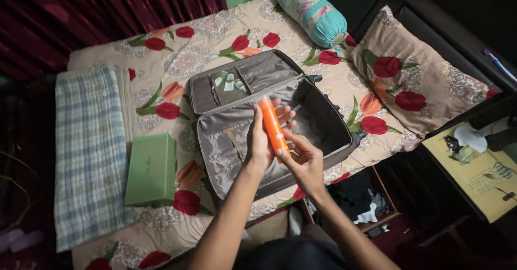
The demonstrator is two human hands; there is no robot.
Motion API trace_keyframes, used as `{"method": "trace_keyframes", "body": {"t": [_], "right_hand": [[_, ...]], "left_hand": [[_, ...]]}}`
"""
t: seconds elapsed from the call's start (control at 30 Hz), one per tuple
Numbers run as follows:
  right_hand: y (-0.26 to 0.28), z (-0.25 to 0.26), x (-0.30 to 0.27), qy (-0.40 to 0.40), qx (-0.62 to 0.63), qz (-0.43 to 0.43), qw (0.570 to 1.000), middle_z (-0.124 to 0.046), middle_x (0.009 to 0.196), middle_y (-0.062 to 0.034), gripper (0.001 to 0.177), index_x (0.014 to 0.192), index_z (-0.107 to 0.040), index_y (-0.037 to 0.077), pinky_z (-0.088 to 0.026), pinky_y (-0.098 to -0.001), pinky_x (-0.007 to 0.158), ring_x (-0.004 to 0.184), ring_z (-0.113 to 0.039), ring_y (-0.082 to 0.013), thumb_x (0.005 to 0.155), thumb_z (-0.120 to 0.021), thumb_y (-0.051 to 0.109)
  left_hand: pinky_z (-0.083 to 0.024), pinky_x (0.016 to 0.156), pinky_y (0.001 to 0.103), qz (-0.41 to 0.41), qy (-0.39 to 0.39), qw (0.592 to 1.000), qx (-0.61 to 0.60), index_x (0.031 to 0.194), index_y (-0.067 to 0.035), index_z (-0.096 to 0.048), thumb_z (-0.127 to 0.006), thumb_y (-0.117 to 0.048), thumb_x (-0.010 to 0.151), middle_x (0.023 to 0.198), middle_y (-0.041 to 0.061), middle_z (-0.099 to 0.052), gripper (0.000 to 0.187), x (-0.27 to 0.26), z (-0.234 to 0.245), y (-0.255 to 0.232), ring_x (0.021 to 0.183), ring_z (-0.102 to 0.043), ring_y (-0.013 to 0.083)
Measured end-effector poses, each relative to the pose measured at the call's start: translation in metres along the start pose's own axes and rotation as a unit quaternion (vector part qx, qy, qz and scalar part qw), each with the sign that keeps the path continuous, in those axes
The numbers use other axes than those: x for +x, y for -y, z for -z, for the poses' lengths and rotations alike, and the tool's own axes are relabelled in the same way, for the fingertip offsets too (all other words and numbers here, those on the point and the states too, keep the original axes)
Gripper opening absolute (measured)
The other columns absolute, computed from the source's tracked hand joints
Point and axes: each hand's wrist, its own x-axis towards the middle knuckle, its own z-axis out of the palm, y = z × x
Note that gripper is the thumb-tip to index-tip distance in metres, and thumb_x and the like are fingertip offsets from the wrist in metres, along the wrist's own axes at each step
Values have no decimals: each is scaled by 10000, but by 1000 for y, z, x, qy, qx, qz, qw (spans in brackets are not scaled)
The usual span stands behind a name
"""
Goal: The person folds black shorts and places them into an open suitcase on a bed. They then remove a toothbrush, a spray bottle, and a tube of cream from the suitcase's mesh pocket and place them on the bedside table.
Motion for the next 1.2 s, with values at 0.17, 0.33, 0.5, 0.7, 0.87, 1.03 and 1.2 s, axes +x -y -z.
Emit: {"method": "trace_keyframes", "body": {"t": [0.17, 0.33, 0.5, 0.7, 0.87, 1.03, 1.2], "right_hand": [[7, -5, -7, -2, 7, 0, 1000, -648, 1257, -115, 512, 1361, -621, -56, -602, -327, 924, 1089, -681, -179, 872, -768, -23], [10, -11, -20, -17, -26, 18, 999, -628, 1288, -114, 538, 1372, -606, -59, -596, -335, 947, 1088, -661, -164, 859, -768, -47], [2, -11, -28, -79, 8, -32, 996, -696, 1262, -152, 406, 1386, -628, -62, -562, -290, 949, 1074, -684, -155, 1005, -653, 75], [-12, -20, -32, -99, 127, -104, 981, -721, 1225, -141, 385, 1328, -636, -63, -572, -302, 934, 1056, -708, -162, 997, -634, 132], [-19, -38, -39, -101, 126, -132, 978, -739, 1159, -134, 389, 1312, -658, -72, -577, -308, 888, 992, -711, -155, 996, -652, 154], [-21, -52, -46, -73, 135, -130, 979, -750, 1084, -105, 383, 1265, -679, -80, -576, -282, 849, 937, -709, -130, 1002, -661, 198], [-22, -51, -51, -84, 132, -135, 979, -728, 1005, -55, 340, 1225, -710, -65, -527, -238, 756, 841, -644, -77, 1013, -670, 199]], "left_hand": [[-574, 938, 434, 4, 16, 1000, 22, 1404, -29, -530, -323, -608, 1062, 1153, 159, -697, 704, -5, -4, 1, 1069, -699, 279], [-592, 860, 410, -1, 44, 995, 85, 1366, -2, -571, -282, -682, 1052, 1017, 184, -722, 803, -10, -4, 4, 926, -723, 292], [-589, 850, 376, 75, 47, 995, 38, 1318, -9, -610, -255, -687, 1047, 977, 158, -733, 812, -10, 2, 9, 907, -719, 255], [-593, 815, 363, 120, 45, 991, 23, 1256, -13, -635, -244, -694, 1054, 930, 141, -734, 811, -22, 16, 5, 856, -706, 232], [-588, 784, 357, 136, 18, 989, 53, 1245, -29, -641, -232, -696, 1042, 901, 128, -733, 808, -33, 29, -11, 819, -696, 215], [-591, 765, 348, 124, 6, 986, 110, 1247, -24, -657, -241, -703, 1025, 878, 117, -726, 827, -39, 38, -25, 805, -696, 200], [-593, 745, 342, 136, 25, 984, 114, 1236, -18, -660, -255, -721, 1010, 870, 116, -728, 842, -38, 38, -25, 795, -695, 201]]}}
